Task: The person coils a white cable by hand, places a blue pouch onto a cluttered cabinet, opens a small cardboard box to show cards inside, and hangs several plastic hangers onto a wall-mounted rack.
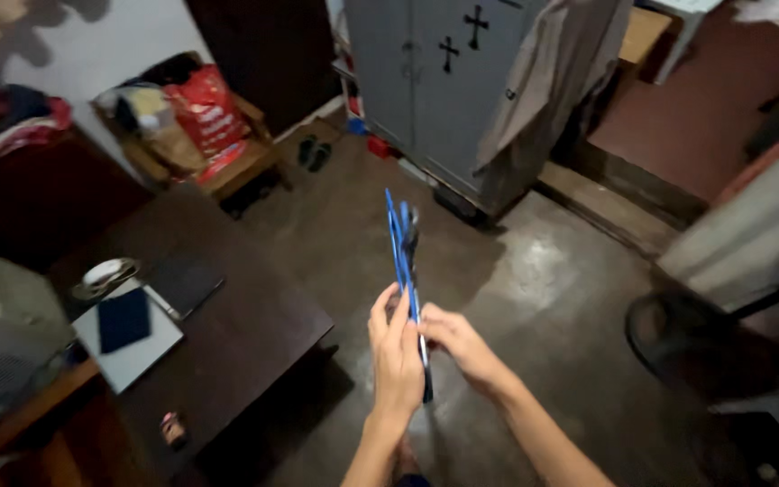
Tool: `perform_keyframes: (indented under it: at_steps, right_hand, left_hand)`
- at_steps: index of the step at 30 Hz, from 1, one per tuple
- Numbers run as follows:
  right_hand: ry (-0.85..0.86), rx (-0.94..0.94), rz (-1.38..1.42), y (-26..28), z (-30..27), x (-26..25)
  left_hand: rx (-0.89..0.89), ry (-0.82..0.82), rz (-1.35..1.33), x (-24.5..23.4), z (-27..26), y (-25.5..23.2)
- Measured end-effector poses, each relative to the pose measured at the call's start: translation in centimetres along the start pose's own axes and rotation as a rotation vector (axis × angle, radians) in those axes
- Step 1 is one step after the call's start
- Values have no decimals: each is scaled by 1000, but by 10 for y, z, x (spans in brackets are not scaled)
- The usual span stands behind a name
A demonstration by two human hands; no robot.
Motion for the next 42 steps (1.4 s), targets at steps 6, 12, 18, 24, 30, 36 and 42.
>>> perform_keyframes:
  at_steps: [6, 12, 18, 24, 30, 36, 42]
  right_hand:
    - [-219, -238, -239, 25, 72, -54]
    - [-335, -206, -480, 62, 120, -87]
    - [-249, -152, -379, 85, 143, -124]
    - [-148, 35, -284, 103, 204, -186]
    - [149, 155, -297, 131, 280, -244]
    - [345, 301, -125, 128, 369, -275]
    - [610, 291, 28, 108, 493, -265]
  left_hand:
    - [75, 170, -253, -1, 104, 13]
    - [-181, 511, -236, -15, 184, 67]
    - [65, 255, -27, 8, 252, 85]
    - [176, 274, 49, 56, 327, 92]
    - [243, 291, 213, 109, 396, 109]
    - [269, 213, 325, 123, 440, 144]
    - [259, 79, 357, 94, 475, 188]
Point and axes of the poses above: each hand's wrist, its own z-axis towards the middle knuckle, its own x-axis out of the palm, y = z × x, the point moved 2 cm from there along z, towards the middle knuckle, and after that the axes turned 5 degrees about z, right-handed, at the moved point
